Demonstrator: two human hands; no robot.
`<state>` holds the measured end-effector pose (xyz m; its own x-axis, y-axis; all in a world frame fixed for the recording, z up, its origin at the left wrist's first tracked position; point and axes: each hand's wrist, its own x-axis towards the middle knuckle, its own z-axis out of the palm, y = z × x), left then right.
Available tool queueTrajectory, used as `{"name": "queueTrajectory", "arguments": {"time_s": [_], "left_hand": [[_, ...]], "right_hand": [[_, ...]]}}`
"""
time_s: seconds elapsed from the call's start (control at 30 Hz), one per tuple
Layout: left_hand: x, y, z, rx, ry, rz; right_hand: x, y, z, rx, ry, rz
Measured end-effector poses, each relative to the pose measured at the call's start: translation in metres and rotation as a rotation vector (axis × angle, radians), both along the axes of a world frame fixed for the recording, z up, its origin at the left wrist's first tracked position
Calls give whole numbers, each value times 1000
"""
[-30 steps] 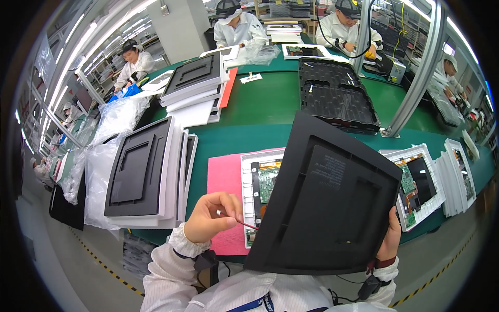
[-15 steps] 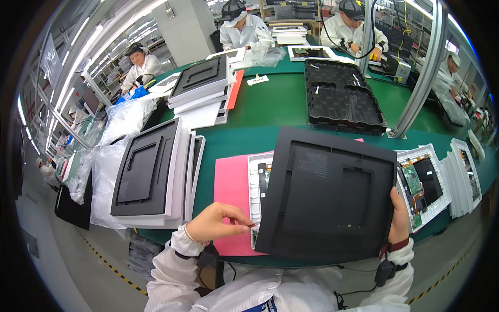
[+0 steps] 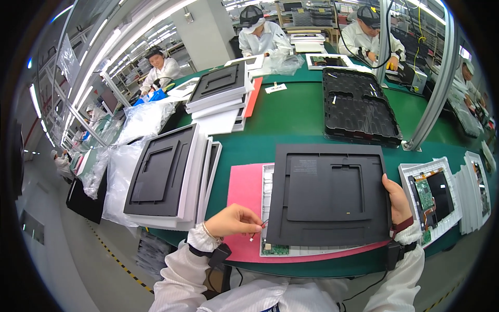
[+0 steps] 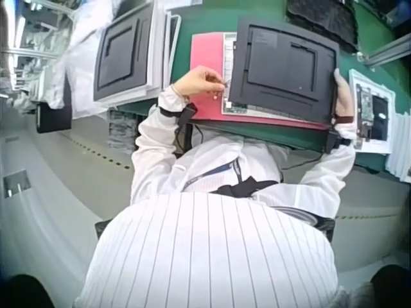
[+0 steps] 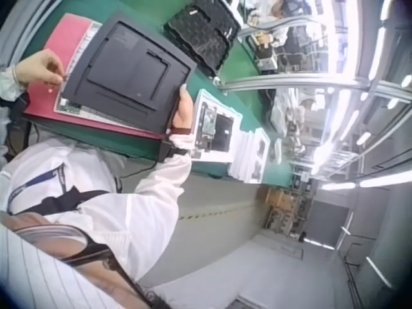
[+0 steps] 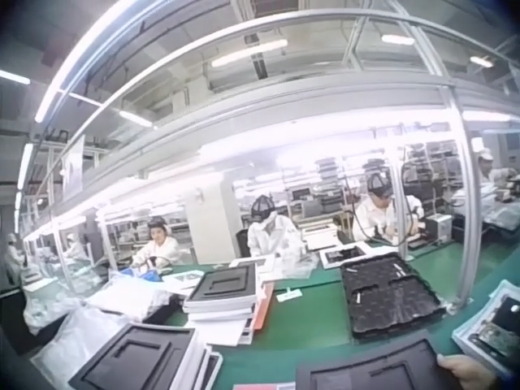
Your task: Assemble electronic components by connecting ribbon cables and attaching a back cover to a display assembly.
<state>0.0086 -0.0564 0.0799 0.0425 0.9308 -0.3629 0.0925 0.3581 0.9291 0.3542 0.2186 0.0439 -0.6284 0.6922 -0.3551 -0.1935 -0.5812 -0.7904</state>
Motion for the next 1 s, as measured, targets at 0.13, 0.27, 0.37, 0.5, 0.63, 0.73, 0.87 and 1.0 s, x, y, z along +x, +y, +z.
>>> {"name": "queueTrajectory", "arguments": {"time_s": [0.13, 0.27, 0.37, 0.5, 0.63, 0.73, 0.87, 1.0], "left_hand": [[-3, 3, -7, 12, 27, -2], [-1, 7, -10, 53, 101, -27], [-2, 9, -13, 74, 125, -47], [-3, 8, -9, 12, 149, -78], [-3, 8, -20, 64, 101, -114], [0, 7, -22, 47, 43, -105], [-4, 6, -28, 49, 44, -96], [-7, 8, -33, 71, 44, -99]], "right_hand": [[-6, 4, -1, 20, -32, 20], [-5, 12, -9, 41, -61, 3], [-6, 12, -8, 54, -47, 27], [-5, 16, -12, 76, -121, 29], [-2, 16, -12, 21, -108, 27], [1, 21, -18, 115, -205, 49], [-10, 17, -9, 153, -254, 31], [-10, 29, -19, 249, -338, 40]]}}
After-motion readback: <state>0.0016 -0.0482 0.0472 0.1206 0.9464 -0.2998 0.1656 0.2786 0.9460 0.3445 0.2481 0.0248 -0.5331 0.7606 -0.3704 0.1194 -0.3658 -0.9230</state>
